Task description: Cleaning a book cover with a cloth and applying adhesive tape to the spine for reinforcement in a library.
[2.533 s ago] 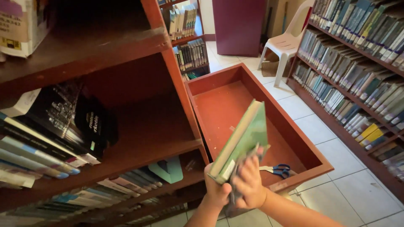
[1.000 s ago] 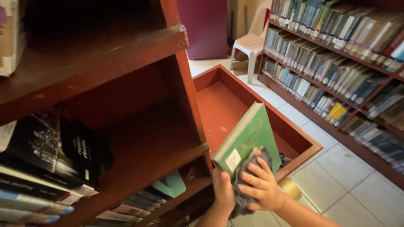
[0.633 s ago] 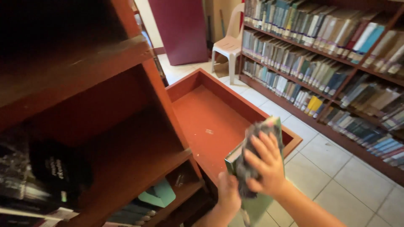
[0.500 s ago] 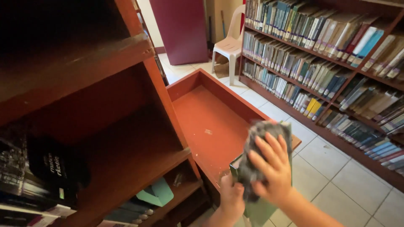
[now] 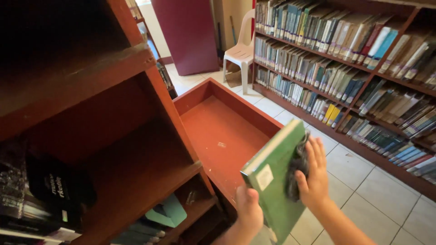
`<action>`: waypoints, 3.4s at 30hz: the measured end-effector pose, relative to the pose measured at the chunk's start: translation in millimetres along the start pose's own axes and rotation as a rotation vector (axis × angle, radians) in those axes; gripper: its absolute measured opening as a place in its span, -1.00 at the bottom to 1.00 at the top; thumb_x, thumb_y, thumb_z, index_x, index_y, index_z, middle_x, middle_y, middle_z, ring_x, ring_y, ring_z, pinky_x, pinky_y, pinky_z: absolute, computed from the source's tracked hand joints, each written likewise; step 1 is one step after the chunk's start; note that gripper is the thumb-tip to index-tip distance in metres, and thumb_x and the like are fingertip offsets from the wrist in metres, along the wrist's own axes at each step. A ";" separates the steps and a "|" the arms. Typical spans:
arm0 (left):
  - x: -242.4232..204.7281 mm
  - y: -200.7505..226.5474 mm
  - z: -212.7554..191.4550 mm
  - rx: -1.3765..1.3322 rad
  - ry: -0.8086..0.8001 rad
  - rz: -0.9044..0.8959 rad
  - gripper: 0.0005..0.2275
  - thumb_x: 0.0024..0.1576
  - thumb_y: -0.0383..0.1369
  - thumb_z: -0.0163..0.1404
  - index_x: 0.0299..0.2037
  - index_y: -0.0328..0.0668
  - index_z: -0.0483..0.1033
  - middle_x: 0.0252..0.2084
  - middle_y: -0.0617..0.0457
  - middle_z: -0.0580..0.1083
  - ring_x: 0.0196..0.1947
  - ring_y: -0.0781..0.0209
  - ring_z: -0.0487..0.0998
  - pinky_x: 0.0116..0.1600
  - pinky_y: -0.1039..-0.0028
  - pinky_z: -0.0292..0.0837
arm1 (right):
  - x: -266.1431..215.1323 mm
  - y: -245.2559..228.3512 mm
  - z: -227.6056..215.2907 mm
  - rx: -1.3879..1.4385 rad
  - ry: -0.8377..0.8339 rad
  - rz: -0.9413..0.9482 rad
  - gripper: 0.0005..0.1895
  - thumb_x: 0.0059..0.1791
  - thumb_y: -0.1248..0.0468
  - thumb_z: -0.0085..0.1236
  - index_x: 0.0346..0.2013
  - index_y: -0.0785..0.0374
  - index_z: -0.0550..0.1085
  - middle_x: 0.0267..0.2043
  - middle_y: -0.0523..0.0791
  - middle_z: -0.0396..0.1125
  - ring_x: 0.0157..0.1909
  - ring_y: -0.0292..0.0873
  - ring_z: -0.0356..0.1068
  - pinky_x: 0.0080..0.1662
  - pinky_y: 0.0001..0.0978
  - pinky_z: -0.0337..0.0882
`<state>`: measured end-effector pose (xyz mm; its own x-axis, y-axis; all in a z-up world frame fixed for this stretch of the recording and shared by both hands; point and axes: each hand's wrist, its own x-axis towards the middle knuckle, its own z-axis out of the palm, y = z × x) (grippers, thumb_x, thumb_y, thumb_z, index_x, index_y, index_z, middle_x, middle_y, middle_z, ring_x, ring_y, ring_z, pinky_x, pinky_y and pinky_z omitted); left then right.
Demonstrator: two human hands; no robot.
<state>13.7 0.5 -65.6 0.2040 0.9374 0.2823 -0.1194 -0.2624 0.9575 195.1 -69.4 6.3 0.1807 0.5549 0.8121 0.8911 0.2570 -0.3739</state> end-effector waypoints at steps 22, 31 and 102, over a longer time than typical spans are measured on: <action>54.0 106.6 -10.8 -0.260 -0.366 -0.095 -0.31 0.12 0.29 -0.25 0.08 -0.19 0.51 -0.18 0.10 0.45 -0.19 0.27 0.42 -0.07 0.42 0.36 | 75.0 -35.4 27.5 -0.010 -0.116 -0.339 -0.36 0.12 -0.20 -0.27 0.34 0.09 0.32 0.46 0.03 0.16 0.54 0.24 0.08 0.51 0.34 -0.04; 52.2 87.1 -28.1 -0.100 -0.194 -0.077 -0.42 0.14 0.32 -0.37 -0.18 -0.09 0.25 -0.40 0.22 0.23 -0.48 0.39 0.11 -0.37 0.47 0.03 | 60.2 5.3 41.8 0.231 -0.068 0.608 -0.29 0.05 -0.13 -0.15 0.46 0.03 0.14 0.37 -0.04 0.23 0.32 0.03 0.26 0.25 -0.05 0.23; 105.1 56.3 -11.4 -0.482 0.182 -0.198 -0.39 -0.19 -0.39 0.33 0.16 -0.24 0.52 0.01 -0.02 0.56 -0.01 0.06 0.58 0.04 0.30 0.58 | 113.8 -7.6 -126.3 1.296 0.604 0.649 -0.08 -0.22 -0.01 0.30 0.40 0.28 0.41 0.37 0.02 0.41 0.43 -0.06 0.45 0.52 -0.17 0.41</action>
<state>17.3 86.9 17.4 0.1017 0.9938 0.0445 -0.5360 0.0171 0.8440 261.5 -108.2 158.1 0.7923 0.5313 0.3000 -0.2944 0.7636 -0.5748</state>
